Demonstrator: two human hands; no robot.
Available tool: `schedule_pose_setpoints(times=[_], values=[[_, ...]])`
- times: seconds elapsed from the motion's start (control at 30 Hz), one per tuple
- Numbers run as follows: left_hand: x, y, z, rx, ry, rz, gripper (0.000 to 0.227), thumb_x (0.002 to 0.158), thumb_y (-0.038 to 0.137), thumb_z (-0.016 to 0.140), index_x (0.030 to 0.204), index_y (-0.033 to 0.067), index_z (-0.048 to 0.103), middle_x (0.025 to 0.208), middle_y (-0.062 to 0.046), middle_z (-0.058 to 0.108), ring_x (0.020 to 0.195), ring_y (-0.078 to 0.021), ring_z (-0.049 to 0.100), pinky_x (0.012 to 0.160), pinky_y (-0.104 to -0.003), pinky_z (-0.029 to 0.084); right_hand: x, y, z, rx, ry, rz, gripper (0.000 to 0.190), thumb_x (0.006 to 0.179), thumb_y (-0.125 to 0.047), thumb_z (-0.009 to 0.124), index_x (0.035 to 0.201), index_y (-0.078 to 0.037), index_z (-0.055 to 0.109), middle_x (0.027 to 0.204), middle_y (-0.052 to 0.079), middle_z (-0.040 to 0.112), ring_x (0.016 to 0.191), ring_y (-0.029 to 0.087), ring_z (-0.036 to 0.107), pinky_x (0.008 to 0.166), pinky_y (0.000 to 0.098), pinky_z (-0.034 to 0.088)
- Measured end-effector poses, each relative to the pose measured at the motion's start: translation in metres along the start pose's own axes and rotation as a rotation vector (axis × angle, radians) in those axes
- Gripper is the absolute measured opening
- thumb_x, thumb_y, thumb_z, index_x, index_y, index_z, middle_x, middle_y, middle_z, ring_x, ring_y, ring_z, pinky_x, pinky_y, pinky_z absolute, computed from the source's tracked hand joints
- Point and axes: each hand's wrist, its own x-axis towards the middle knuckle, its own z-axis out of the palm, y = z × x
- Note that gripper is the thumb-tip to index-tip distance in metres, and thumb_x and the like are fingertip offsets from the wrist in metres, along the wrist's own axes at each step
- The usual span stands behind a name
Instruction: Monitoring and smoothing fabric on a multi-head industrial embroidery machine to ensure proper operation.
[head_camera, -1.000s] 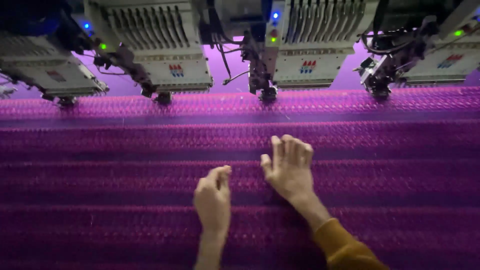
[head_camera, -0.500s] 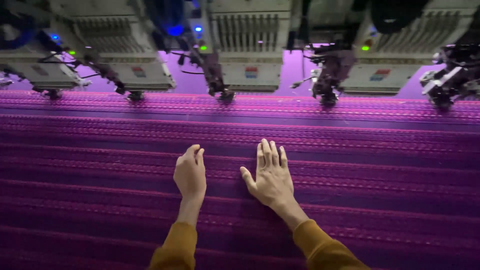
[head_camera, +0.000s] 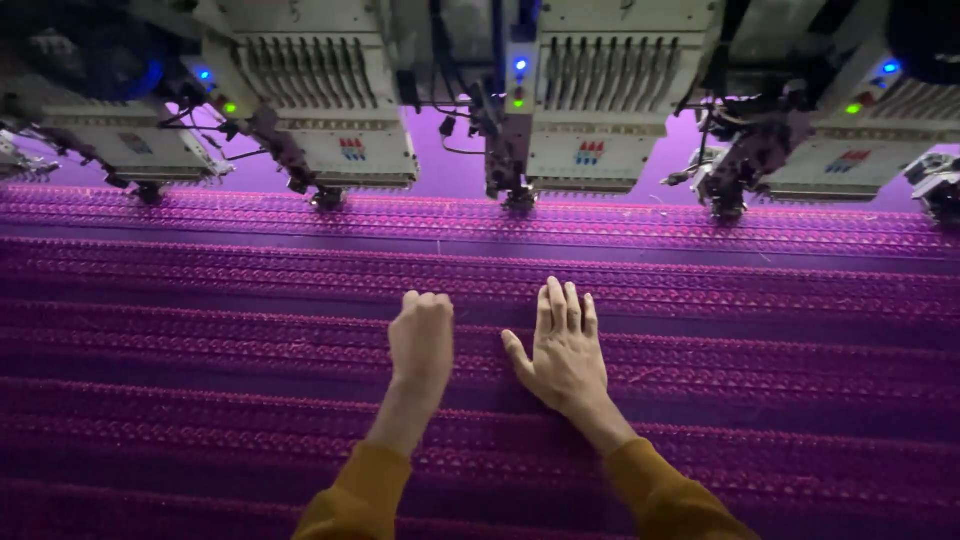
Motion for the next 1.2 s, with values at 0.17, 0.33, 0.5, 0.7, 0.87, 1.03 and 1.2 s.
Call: schedule_pose_setpoints(times=[0.17, 0.33, 0.5, 0.7, 0.87, 1.03, 1.2], values=[[-0.018, -0.012, -0.007, -0.044, 0.120, 0.105, 0.010, 0.088, 0.008, 0.062, 0.082, 0.0115, 0.055, 0.072, 0.001, 0.047, 0.072, -0.0167, 0.051, 0.062, -0.028, 0.051, 0.017, -0.031, 0.015, -0.007, 0.036, -0.032, 0.089, 0.102, -0.066, 0.031, 0.154, 0.006, 0.032, 0.160, 0.023, 0.030, 0.152, 0.041, 0.026, 0.126, 0.0570, 0.011], [-0.024, -0.025, -0.017, -0.589, 0.065, 0.054, 0.006, 0.093, 0.010, 0.047, 0.089, 0.0119, 0.043, 0.085, -0.001, 0.041, 0.086, -0.0226, 0.047, 0.086, -0.037, 0.043, 0.022, -0.046, 0.013, -0.014, 0.048, -0.021, 0.088, 0.102, -0.065, 0.032, 0.153, 0.007, 0.033, 0.160, 0.024, 0.031, 0.151, 0.042, 0.026, 0.126, 0.0579, 0.013], [-0.023, -0.017, -0.032, -0.949, 0.025, -0.239, 0.010, 0.107, 0.012, 0.038, 0.106, 0.0058, 0.045, 0.074, -0.015, 0.061, 0.068, -0.0256, 0.063, 0.063, -0.042, 0.049, 0.025, -0.044, 0.011, 0.016, 0.044, -0.005, 0.088, 0.100, -0.064, 0.035, 0.154, 0.006, 0.033, 0.160, 0.024, 0.031, 0.151, 0.041, 0.026, 0.126, 0.0578, 0.012], [0.047, -0.020, -0.020, -0.639, 0.124, -0.190, 0.014, 0.105, 0.009, 0.056, 0.102, 0.0054, 0.069, 0.079, -0.013, 0.073, 0.079, -0.0261, 0.070, 0.074, -0.037, 0.054, 0.025, -0.045, 0.009, 0.007, 0.066, 0.009, 0.087, 0.099, -0.064, 0.038, 0.152, 0.005, 0.036, 0.158, 0.022, 0.035, 0.151, 0.039, 0.029, 0.126, 0.0554, 0.014], [0.090, -0.010, -0.007, -0.352, 0.069, -0.196, 0.011, 0.095, 0.010, 0.069, 0.088, 0.0054, 0.077, 0.080, -0.014, 0.075, 0.088, -0.0292, 0.073, 0.077, -0.042, 0.062, 0.023, -0.045, 0.005, 0.033, 0.037, 0.021, 0.082, 0.100, -0.058, 0.041, 0.153, 0.004, 0.035, 0.159, 0.022, 0.032, 0.151, 0.039, 0.027, 0.126, 0.0559, 0.013], [0.104, 0.016, 0.010, -0.046, 0.117, -0.161, 0.012, 0.097, 0.011, 0.068, 0.089, 0.0083, 0.077, 0.077, -0.010, 0.076, 0.084, -0.0231, 0.073, 0.078, -0.032, 0.060, 0.030, -0.043, 0.007, 0.028, 0.076, 0.024, 0.080, 0.100, -0.058, 0.042, 0.152, 0.003, 0.037, 0.158, 0.021, 0.034, 0.151, 0.038, 0.028, 0.126, 0.0544, 0.014], [0.112, 0.027, 0.056, 0.132, 0.263, -0.302, 0.015, 0.089, 0.014, 0.064, 0.094, 0.0031, 0.073, 0.071, -0.009, 0.072, 0.073, -0.0247, 0.068, 0.059, -0.036, 0.054, 0.023, -0.034, 0.009, 0.061, 0.100, 0.023, 0.077, 0.099, -0.056, 0.047, 0.150, 0.002, 0.041, 0.157, 0.021, 0.038, 0.150, 0.038, 0.032, 0.125, 0.0547, 0.015]])
